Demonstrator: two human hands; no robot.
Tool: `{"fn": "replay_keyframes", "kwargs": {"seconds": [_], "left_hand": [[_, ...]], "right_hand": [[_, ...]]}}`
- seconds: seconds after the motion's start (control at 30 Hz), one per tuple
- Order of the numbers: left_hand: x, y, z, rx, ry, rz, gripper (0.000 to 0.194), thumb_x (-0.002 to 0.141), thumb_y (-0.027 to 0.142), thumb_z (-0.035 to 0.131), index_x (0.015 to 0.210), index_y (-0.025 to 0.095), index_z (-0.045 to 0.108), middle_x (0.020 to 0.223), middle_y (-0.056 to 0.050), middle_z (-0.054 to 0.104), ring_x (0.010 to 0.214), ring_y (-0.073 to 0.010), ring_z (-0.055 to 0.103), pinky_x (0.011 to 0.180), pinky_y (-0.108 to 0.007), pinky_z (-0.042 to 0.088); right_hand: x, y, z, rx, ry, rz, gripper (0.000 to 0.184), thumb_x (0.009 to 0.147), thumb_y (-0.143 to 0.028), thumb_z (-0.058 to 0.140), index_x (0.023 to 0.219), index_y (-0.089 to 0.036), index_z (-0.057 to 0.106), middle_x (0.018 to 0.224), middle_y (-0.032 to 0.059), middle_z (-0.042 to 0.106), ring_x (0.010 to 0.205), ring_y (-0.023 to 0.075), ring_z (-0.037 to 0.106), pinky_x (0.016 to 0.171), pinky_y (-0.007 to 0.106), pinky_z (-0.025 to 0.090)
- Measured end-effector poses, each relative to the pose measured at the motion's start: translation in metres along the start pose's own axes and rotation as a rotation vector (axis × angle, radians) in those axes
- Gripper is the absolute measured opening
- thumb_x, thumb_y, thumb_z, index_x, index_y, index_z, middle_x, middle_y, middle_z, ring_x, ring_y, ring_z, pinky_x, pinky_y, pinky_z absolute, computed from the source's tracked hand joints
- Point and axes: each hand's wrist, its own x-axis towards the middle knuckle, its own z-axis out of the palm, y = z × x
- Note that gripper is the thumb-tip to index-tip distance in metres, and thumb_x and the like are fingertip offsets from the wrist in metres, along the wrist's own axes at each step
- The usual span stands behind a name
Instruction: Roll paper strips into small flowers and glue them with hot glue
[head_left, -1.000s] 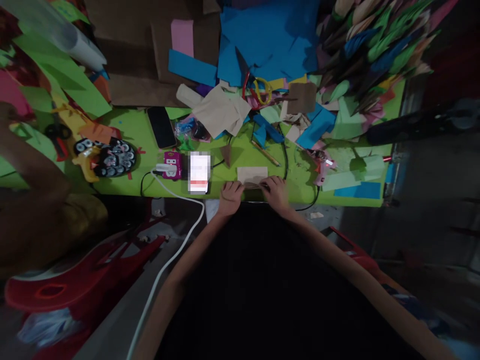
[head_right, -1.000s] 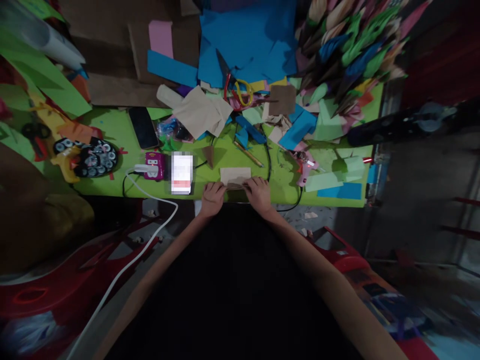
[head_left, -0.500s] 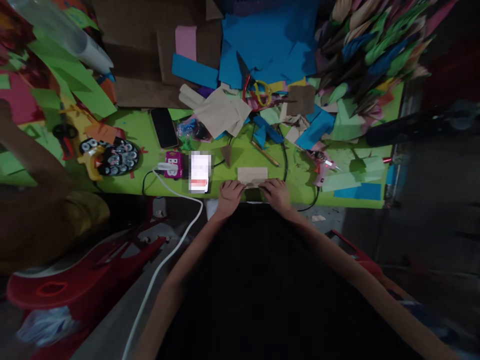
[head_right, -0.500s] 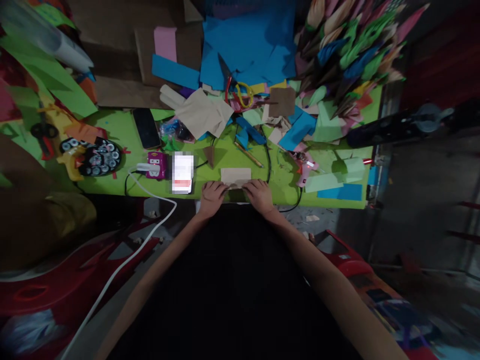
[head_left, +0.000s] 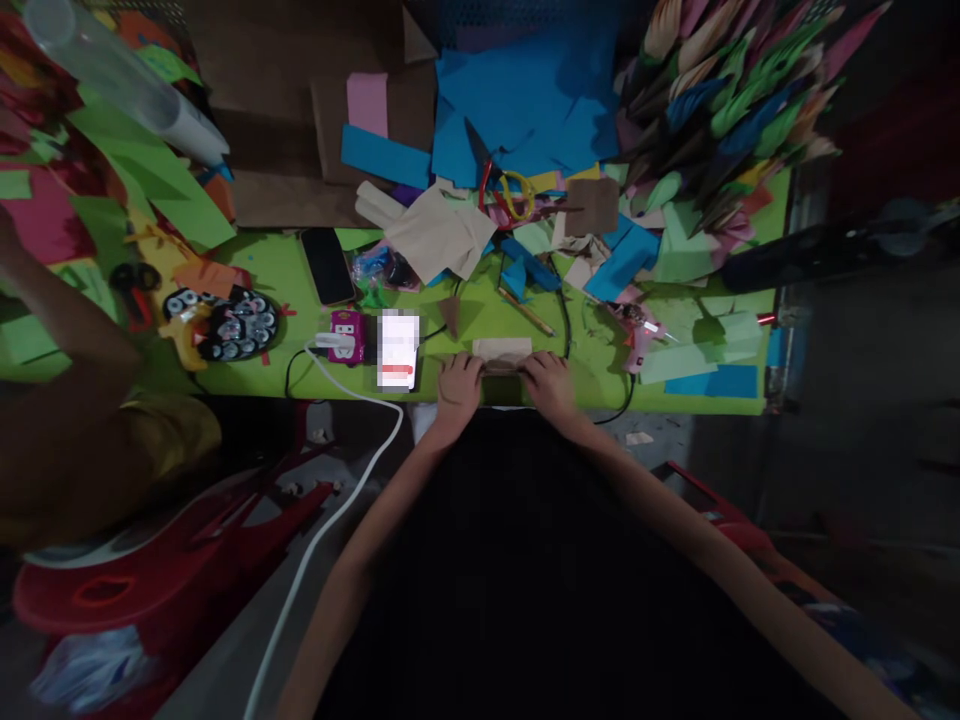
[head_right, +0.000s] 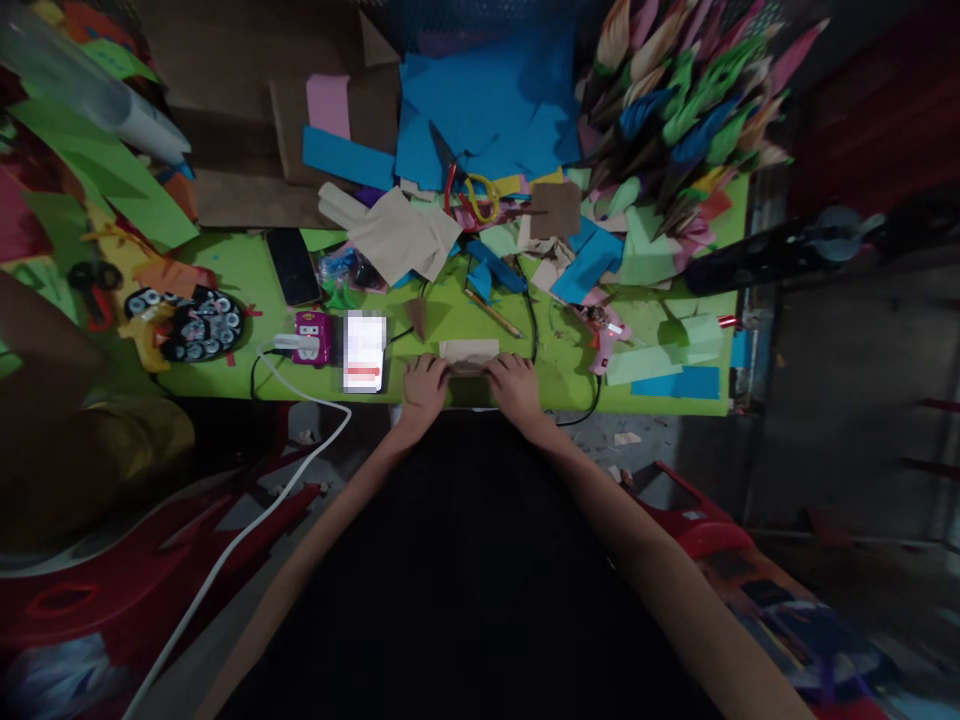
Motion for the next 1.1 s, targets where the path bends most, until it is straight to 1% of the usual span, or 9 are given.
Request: {"fn": "replay_keyframes", "kwargs": {"seconds": [0.13,0.27,0.4,0.53,0.63,0.73,0.9,1.0,1.1], "left_hand": [[-0.011,-0.003,0.002,-0.014,0.002,0.073,0.027,0.096,0.017,0.047,0.114,0.024,0.067,0.116,-0.011,0.068,0.11,-0.0284,0.058,0.095,-0.045,0.044],[-0.015,-0.005,0.001,-0.033,0.011,0.09,0.025,0.098,0.027,0.051,0.117,0.025,0.067,0.119,-0.01,0.068,0.113,-0.0276,0.057,0.098,-0.045,0.042],[-0.008,-0.007,0.001,-0.044,0.003,0.07,0.017,0.096,0.026,0.055,0.108,0.025,0.068,0.114,-0.008,0.069,0.111,-0.0268,0.057,0.095,-0.042,0.043],[0.004,-0.007,0.001,-0.058,0.003,0.037,0.015,0.097,0.027,0.054,0.1,0.025,0.068,0.106,-0.008,0.07,0.107,-0.027,0.058,0.091,-0.042,0.042],[0.011,-0.005,0.0,-0.048,-0.001,-0.004,0.017,0.098,0.031,0.053,0.099,0.024,0.068,0.104,-0.009,0.071,0.104,-0.0287,0.058,0.089,-0.043,0.042],[0.013,-0.001,-0.001,-0.045,0.003,-0.044,0.017,0.098,0.029,0.052,0.102,0.024,0.067,0.106,-0.01,0.071,0.105,-0.0299,0.059,0.089,-0.044,0.042],[0.012,0.003,-0.002,-0.023,0.026,-0.068,0.02,0.096,0.022,0.052,0.111,0.025,0.066,0.112,-0.011,0.068,0.104,-0.0299,0.06,0.088,-0.044,0.043],[0.008,0.001,-0.002,0.033,0.028,-0.018,0.024,0.097,0.022,0.05,0.112,0.025,0.067,0.115,-0.012,0.068,0.106,-0.0302,0.06,0.089,-0.044,0.043],[0.004,-0.002,-0.002,0.068,0.038,0.03,0.025,0.098,0.024,0.048,0.112,0.024,0.069,0.119,-0.012,0.068,0.11,-0.0296,0.059,0.093,-0.044,0.043]], "right_hand": [[-0.004,0.002,-0.005,-0.038,-0.039,-0.072,0.023,0.098,-0.026,0.05,0.104,-0.023,0.072,0.106,0.0099,0.071,0.098,0.0273,0.055,0.084,0.04,0.034],[-0.005,0.005,-0.005,-0.03,-0.015,-0.055,0.023,0.099,-0.033,0.052,0.103,-0.023,0.072,0.105,0.0096,0.071,0.099,0.0274,0.055,0.084,0.04,0.035],[0.0,0.006,-0.004,-0.015,0.009,-0.022,0.025,0.1,-0.033,0.05,0.097,-0.023,0.073,0.101,0.0092,0.07,0.097,0.0269,0.056,0.084,0.039,0.036],[0.007,0.007,-0.004,-0.017,0.02,0.012,0.022,0.098,-0.034,0.054,0.093,-0.023,0.072,0.099,0.0094,0.069,0.097,0.0274,0.056,0.083,0.039,0.037],[0.011,0.006,-0.002,-0.027,0.016,0.065,0.022,0.098,-0.034,0.054,0.093,-0.023,0.072,0.098,0.0098,0.068,0.097,0.028,0.056,0.082,0.038,0.037],[0.013,0.004,0.002,-0.017,0.042,0.098,0.021,0.098,-0.033,0.053,0.096,-0.022,0.071,0.101,0.01,0.068,0.098,0.0284,0.055,0.082,0.039,0.037],[0.01,0.003,0.001,-0.026,0.0,-0.002,0.025,0.099,-0.025,0.047,0.103,-0.023,0.072,0.104,0.0101,0.069,0.1,0.0282,0.054,0.085,0.04,0.036],[0.007,0.007,-0.001,-0.025,0.007,-0.068,0.024,0.099,-0.029,0.051,0.107,-0.023,0.072,0.106,0.0096,0.07,0.101,0.0278,0.054,0.086,0.039,0.036],[0.006,0.011,-0.001,-0.032,0.039,-0.086,0.022,0.097,-0.033,0.055,0.106,-0.024,0.073,0.106,0.0094,0.07,0.1,0.0273,0.055,0.085,0.039,0.037]]}}
